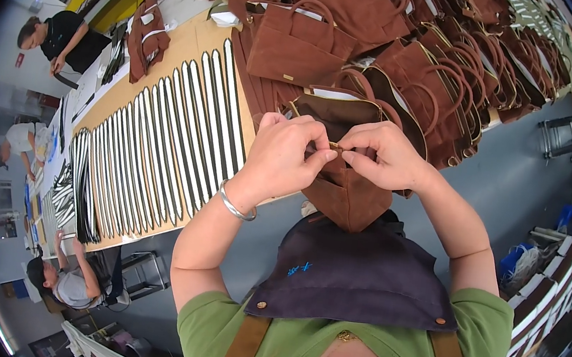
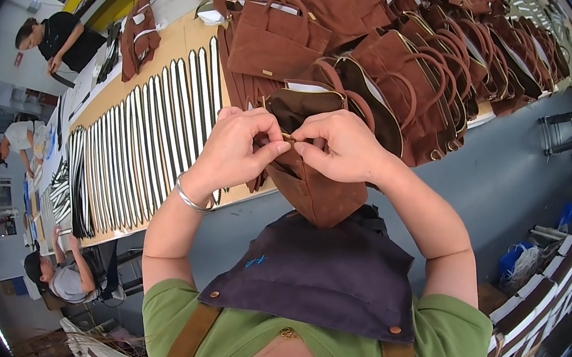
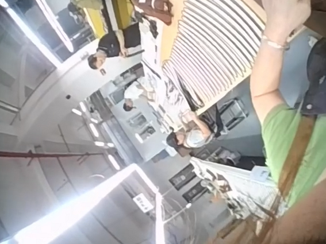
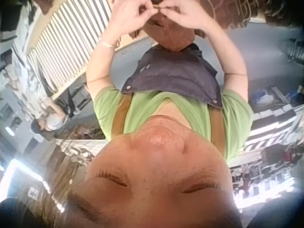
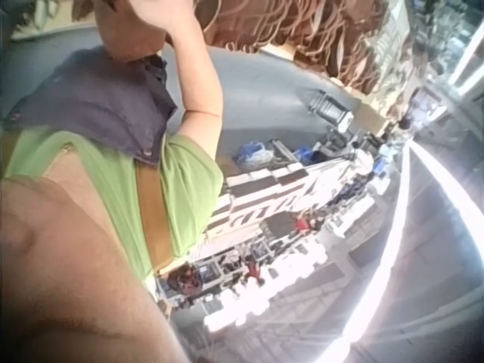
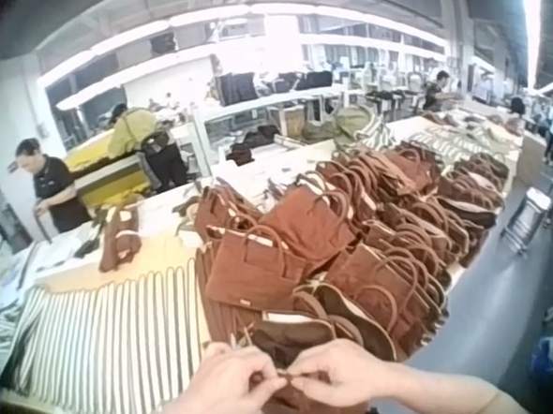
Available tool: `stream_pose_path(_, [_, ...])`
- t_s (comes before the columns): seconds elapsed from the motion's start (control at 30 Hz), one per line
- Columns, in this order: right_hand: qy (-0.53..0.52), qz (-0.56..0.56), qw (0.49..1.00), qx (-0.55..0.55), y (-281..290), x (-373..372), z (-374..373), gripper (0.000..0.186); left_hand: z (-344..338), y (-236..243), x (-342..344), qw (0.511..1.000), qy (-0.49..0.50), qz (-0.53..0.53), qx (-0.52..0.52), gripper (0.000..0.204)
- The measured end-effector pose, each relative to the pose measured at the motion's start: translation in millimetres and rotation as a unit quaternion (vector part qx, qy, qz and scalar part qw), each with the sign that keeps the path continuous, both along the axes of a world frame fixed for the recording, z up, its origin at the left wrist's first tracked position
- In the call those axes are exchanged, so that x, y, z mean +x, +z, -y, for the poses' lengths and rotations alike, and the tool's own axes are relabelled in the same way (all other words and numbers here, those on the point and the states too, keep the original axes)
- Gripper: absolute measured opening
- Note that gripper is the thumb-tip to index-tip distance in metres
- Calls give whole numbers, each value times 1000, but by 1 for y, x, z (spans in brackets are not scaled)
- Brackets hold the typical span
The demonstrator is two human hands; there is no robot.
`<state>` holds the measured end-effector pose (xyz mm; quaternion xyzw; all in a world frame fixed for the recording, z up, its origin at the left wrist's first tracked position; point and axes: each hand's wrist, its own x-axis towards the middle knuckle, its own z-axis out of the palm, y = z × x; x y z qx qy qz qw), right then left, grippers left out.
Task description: Inspecting and finishing leather bags at a workshop station.
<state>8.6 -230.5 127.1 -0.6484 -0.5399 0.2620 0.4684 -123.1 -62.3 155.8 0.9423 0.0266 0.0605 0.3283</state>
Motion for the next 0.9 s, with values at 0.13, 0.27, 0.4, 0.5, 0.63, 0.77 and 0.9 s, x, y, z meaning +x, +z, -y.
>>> stream_pose_path(0.13, [-2, -3, 1000, 3, -3, 1, -1, 12, 1, 1, -1, 1000, -3, -4, 25, 17])
stream_pose_path(0.27, [1, 0, 1000, -4, -2, 1, 2, 9, -1, 3, -1, 1000, -9, -7, 3, 17])
stream_pose_path(0.4, [-4, -8, 1000, -2, -6, 2, 3, 9, -6, -5, -2, 997, -12, -14, -74, 13])
stream_pose_path(0.5, [-4, -15, 1000, 3, -7, 2, 3, 10, -6, -4, -1, 992, 2, -22, -124, 12])
stream_pose_path(0.63, [-5, -23, 1000, 8, -7, 1, 3, 10, -10, -5, -1, 996, -43, -42, -68, 14])
stream_pose_path(0.77, [-1, -20, 1000, 13, -7, 0, 3, 10, -8, -2, -3, 998, -50, -30, -34, 12])
stream_pose_path(0.9, [-24, 7, 999, 24, -8, -4, 2, 12, -4, -2, -5, 999, -37, -23, -25, 9])
